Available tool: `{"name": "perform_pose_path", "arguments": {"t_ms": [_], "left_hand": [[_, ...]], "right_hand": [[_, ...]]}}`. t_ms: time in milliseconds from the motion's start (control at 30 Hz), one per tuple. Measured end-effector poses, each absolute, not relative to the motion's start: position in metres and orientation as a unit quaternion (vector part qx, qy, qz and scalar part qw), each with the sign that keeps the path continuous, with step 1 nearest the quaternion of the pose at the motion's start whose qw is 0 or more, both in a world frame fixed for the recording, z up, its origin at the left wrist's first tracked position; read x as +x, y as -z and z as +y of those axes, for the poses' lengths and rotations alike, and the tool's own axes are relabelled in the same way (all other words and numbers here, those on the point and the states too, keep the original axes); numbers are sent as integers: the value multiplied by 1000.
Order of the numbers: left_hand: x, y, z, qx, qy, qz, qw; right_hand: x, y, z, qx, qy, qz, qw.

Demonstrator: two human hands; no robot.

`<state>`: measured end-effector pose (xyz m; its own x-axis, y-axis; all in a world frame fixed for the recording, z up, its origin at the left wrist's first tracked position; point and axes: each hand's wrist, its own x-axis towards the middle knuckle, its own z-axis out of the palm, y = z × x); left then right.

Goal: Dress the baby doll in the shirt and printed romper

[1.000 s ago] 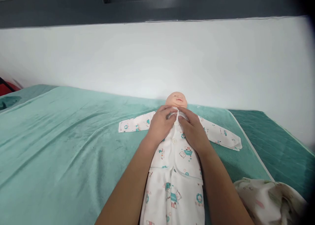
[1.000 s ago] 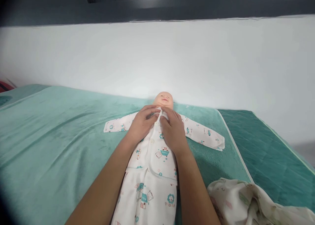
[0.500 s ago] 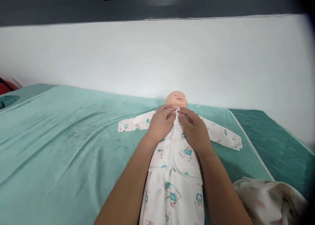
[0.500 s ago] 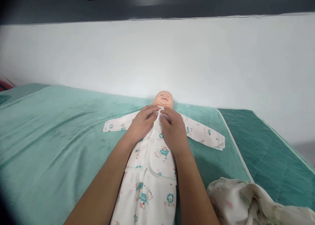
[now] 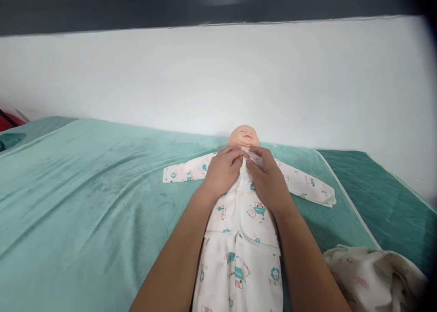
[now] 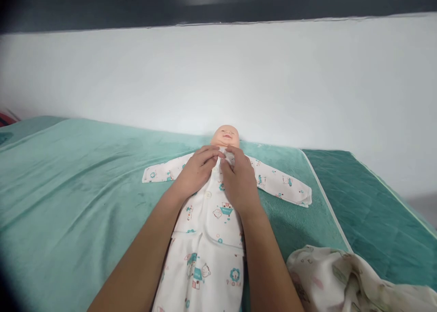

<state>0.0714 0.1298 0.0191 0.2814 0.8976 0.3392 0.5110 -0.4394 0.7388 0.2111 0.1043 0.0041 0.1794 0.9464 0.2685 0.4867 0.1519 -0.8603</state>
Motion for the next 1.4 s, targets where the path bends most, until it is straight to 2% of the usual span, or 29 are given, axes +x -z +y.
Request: {"name": "perform_pose_path", "arguments": {"t_ms": [700,1400], "left_hand": [[73,-15,132,708,-426,483,289],[73,-16,131,714,-424,486,274]], "right_hand": [[212,-1,109,-582,-178,-653,452],[211,-3,110,-587,-204,-615,486]]}}
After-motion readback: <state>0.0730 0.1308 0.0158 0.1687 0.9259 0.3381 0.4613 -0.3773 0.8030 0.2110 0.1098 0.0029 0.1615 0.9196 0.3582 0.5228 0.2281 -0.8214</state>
